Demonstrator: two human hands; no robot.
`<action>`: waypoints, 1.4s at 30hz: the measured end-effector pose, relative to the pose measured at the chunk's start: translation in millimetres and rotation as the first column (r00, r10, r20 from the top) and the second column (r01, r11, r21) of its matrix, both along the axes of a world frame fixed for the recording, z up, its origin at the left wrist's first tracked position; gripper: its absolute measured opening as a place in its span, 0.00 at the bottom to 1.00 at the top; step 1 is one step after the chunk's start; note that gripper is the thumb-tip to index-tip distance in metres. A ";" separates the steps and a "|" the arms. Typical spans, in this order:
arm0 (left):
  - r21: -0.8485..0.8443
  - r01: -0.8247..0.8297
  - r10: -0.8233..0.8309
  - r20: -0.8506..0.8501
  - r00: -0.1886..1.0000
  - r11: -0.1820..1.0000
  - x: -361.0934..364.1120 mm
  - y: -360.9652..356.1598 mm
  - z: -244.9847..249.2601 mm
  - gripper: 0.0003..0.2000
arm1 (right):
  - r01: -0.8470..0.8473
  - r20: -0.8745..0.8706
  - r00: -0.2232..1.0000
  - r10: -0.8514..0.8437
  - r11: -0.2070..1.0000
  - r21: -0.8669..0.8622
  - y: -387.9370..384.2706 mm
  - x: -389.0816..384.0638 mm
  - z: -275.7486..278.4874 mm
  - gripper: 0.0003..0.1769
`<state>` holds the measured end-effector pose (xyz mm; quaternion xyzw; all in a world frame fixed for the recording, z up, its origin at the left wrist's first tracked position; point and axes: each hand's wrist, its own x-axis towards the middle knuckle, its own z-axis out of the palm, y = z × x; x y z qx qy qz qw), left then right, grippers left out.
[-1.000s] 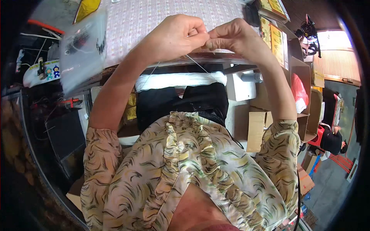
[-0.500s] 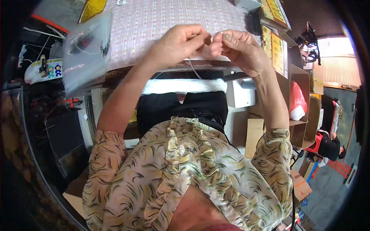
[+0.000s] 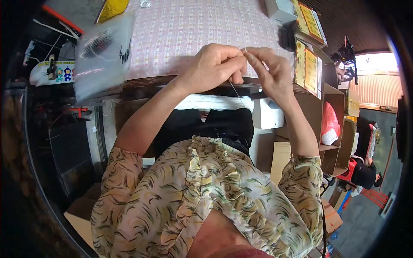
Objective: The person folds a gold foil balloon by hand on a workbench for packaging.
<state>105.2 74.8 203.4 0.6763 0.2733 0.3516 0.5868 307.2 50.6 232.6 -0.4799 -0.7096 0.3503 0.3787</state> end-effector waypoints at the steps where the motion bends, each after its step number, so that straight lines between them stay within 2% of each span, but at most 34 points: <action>1: -0.075 0.010 -0.010 -0.002 1.000 0.997 -1.6 2.0 1.5 0.12 | -0.040 0.181 0.983 0.023 0.995 0.088 -2.6 2.0 3.4 0.11; 2: -0.148 0.019 -0.019 -0.001 1.000 0.989 -2.7 3.7 4.9 0.12 | -0.095 0.358 0.933 0.028 0.981 0.169 -3.9 3.9 7.6 0.10; 4: -0.098 0.009 -0.016 -0.067 0.998 0.995 -3.1 5.6 8.5 0.12 | -0.139 0.348 0.934 0.076 0.977 0.160 -4.7 6.5 15.6 0.10; 6: -0.126 0.078 -0.089 -0.088 0.992 0.989 -3.6 10.6 4.2 0.12 | -0.154 0.141 0.970 0.200 0.946 -0.286 -5.7 8.7 29.4 0.12; 7: -0.121 0.077 -0.088 -0.086 0.992 0.990 -4.9 13.3 2.9 0.12 | -0.161 0.065 0.977 0.201 0.907 -0.390 -7.2 6.2 38.7 0.12; 8: -0.107 0.168 -0.171 -0.020 0.985 0.980 -7.2 15.5 1.5 0.11 | -0.160 0.067 0.977 0.201 0.908 -0.386 -5.8 8.2 39.7 0.12; 9: -0.085 0.257 -0.254 0.044 0.966 0.963 -8.0 17.5 0.0 0.11 | -0.255 -0.124 0.967 0.223 0.846 -0.469 -3.2 12.7 39.9 0.11; 10: -0.078 0.257 -0.254 0.043 0.966 0.963 -7.4 17.6 -0.7 0.11 | -0.361 -0.312 0.924 0.220 0.771 -0.525 0.2 18.0 39.7 0.10; 11: -0.056 0.292 -0.280 0.160 0.947 0.955 -6.6 15.4 -1.6 0.10 | -0.516 -0.516 0.827 0.223 0.666 -0.539 5.3 23.4 36.6 0.12; 12: -0.029 0.325 -0.305 0.274 0.912 0.945 -5.3 11.2 -3.1 0.10 | -0.516 -0.516 0.827 0.225 0.670 -0.534 4.2 23.1 35.6 0.12; 13: -0.162 0.315 -0.236 0.379 0.895 0.935 1.3 2.7 -6.1 0.11 | -0.587 -0.663 0.715 0.223 0.706 -0.396 1.8 19.2 36.2 0.14; 14: -0.158 0.314 -0.236 0.378 0.895 0.936 1.1 0.8 -6.6 0.11 | -0.630 -0.785 0.575 0.231 0.737 -0.245 0.9 17.2 36.8 0.15; 16: -0.228 0.285 -0.176 0.405 0.897 0.931 -1.2 -2.0 -5.5 0.12 | -0.597 -0.759 0.589 0.278 0.782 -0.177 2.0 15.9 36.3 0.16; 17: -0.251 0.290 -0.221 0.269 0.937 0.924 -3.9 -0.2 1.2 0.14 | -0.444 -0.695 0.659 0.287 0.894 -0.052 3.2 9.8 33.1 0.16; 18: -0.222 0.259 -0.205 0.242 0.948 0.940 3.4 -4.5 -3.5 0.15 | -0.280 -0.629 0.728 0.272 0.956 0.089 4.7 5.3 31.5 0.15; 20: -0.201 0.259 -0.226 0.174 0.959 0.945 3.1 -9.9 3.2 0.15 | -0.296 -0.592 0.753 0.288 0.951 0.087 6.3 5.1 37.6 0.15; 21: -0.198 0.259 -0.226 0.174 0.958 0.946 -0.1 -9.3 9.5 0.15 | -0.167 -0.172 0.962 0.212 0.956 0.241 6.5 7.6 41.7 0.15; 22: -0.183 0.235 -0.205 0.170 0.964 0.955 -6.0 -7.1 16.8 0.15 | -0.111 0.252 0.968 -0.001 0.896 0.429 7.7 10.3 44.1 0.14; 23: -0.172 0.213 -0.184 0.168 0.968 0.962 -10.6 -6.7 22.2 0.16 | -0.132 0.374 0.925 -0.058 0.878 0.460 8.0 13.4 44.0 0.13; 24: -0.171 0.214 -0.185 0.170 0.968 0.962 -14.0 -4.5 24.4 0.16 | -0.132 0.377 0.924 -0.059 0.878 0.461 4.8 15.9 47.7 0.13; 26: -0.075 0.109 -0.087 0.249 0.964 0.991 -19.0 2.9 27.1 0.15 | -0.203 0.466 0.864 0.189 0.979 -0.020 -4.6 21.0 58.2 0.12; 27: -0.155 0.141 -0.085 0.319 0.944 0.978 -19.4 7.3 21.6 0.14 | -0.287 0.275 0.902 0.334 0.937 -0.200 -2.6 26.5 56.8 0.14; 28: -0.150 0.136 -0.083 0.318 0.944 0.979 -19.2 7.4 21.5 0.14 | -0.291 0.277 0.900 0.337 0.937 -0.194 -2.1 25.3 58.6 0.14; 29: -0.122 0.155 -0.110 0.315 0.943 0.980 -17.2 5.5 21.9 0.13 | -0.479 -0.213 0.872 0.440 0.856 -0.192 -4.2 24.1 60.2 0.15; 30: -0.097 0.177 -0.139 0.310 0.940 0.979 -13.3 4.4 20.6 0.13 | -0.634 -0.650 0.624 0.434 0.767 -0.097 -5.8 23.6 60.2 0.15; 32: -0.036 0.238 -0.211 0.349 0.913 0.971 0.8 -2.0 13.0 0.13 | -0.476 -0.686 0.633 0.359 0.879 0.021 -8.5 13.5 67.8 0.24; 33: -0.056 0.244 -0.207 0.373 0.904 0.968 -2.5 -0.8 18.1 0.13 | -0.320 -0.283 0.905 0.317 0.947 0.035 -7.9 10.5 76.0 0.24; 34: -0.084 0.250 -0.198 0.398 0.896 0.964 -8.4 0.4 22.9 0.13 | -0.179 0.170 0.973 0.159 0.978 0.112 -7.4 8.9 77.0 0.25; 35: -0.098 0.252 -0.194 0.397 0.897 0.963 -13.3 3.9 19.5 0.13 | -0.175 0.370 0.917 0.150 0.984 0.034 -7.7 12.4 74.4 0.24; 36: -0.090 0.226 -0.168 0.421 0.891 0.970 -18.3 12.1 16.6 0.13 | -0.170 0.406 0.891 0.201 0.979 -0.112 -9.0 18.6 65.2 0.25; 37: -0.076 0.197 -0.143 0.445 0.884 0.977 -20.9 18.2 15.9 0.14 | -0.419 0.188 0.864 0.466 0.875 -0.244 -1.1 27.1 70.4 0.25; 39: -0.089 0.213 -0.161 0.401 0.902 0.973 -15.0 18.5 16.1 0.14 | -0.639 -0.224 0.769 0.599 0.734 -0.232 3.1 32.5 72.8 0.25; 41: -0.121 0.245 -0.189 0.352 0.917 0.962 -10.9 13.3 13.9 0.14 | -0.505 -0.543 0.722 0.428 0.863 0.009 -6.2 6.6 73.1 0.24; 42: -0.098 0.259 -0.206 0.373 0.905 0.961 -9.3 12.3 14.0 0.14 | -0.328 -0.503 0.812 0.295 0.944 0.024 -11.1 -7.0 81.0 0.26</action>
